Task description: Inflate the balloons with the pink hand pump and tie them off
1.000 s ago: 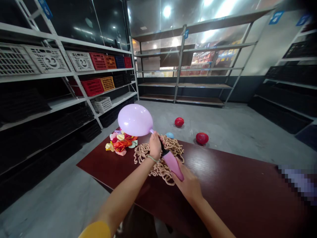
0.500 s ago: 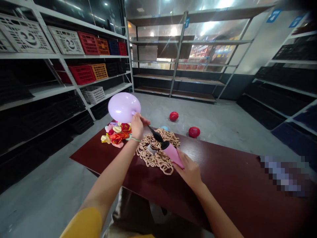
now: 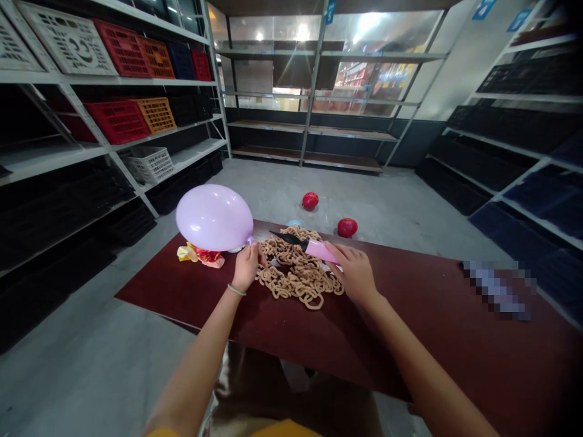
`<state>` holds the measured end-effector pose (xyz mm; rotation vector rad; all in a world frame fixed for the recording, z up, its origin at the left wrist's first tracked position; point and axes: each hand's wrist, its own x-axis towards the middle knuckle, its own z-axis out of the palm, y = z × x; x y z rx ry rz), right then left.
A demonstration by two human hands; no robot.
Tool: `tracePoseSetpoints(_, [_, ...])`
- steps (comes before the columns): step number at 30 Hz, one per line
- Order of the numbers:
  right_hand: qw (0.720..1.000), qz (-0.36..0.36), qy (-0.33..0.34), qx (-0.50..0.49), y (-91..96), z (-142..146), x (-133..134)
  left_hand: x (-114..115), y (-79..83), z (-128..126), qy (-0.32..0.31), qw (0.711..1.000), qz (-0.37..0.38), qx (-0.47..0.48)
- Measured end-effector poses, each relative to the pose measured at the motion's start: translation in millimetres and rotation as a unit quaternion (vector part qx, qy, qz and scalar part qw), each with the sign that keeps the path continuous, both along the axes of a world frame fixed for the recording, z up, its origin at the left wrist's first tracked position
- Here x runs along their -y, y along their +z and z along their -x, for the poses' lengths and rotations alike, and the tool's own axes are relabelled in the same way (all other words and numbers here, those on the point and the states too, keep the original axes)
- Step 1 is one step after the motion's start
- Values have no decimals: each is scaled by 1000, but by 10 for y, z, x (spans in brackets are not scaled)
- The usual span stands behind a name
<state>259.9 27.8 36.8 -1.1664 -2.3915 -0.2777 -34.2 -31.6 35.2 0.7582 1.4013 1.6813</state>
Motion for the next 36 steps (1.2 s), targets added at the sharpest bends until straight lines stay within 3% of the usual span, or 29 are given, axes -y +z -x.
tracePoseSetpoints(5, [999, 22, 26, 17, -184, 177, -45, -47, -67, -77, -104, 988, -25, -114])
tracePoseSetpoints(9, [1000, 21, 17, -1, -429, 214, -9, -90, -170, -81, -147, 954, -25, -260])
tracePoseSetpoints(12, [999, 1, 21, -33, -508, 192, 4, -79, -255, -100, -176, 921, -8, -348])
tracePoseSetpoints(16, [992, -23, 53, -116, -457, 150, 37, -46, -329, -150, -208, 871, -19, -445])
tracePoseSetpoints(19, [984, -18, 83, -154, -380, 170, 108, -37, -351, -174, -209, 853, -22, -477])
tracePoseSetpoints(25, [968, 111, 166, -155, -300, 357, 229, -48, -338, -179, -215, 848, -20, -483])
tracePoseSetpoints(31, [953, 136, 98, -253, -279, 352, 219, -73, -351, -177, -198, 855, -15, -479])
tracePoseSetpoints(36, [940, 159, 72, -292, -36, 297, 181, -101, -384, -169, -193, 853, 3, -485])
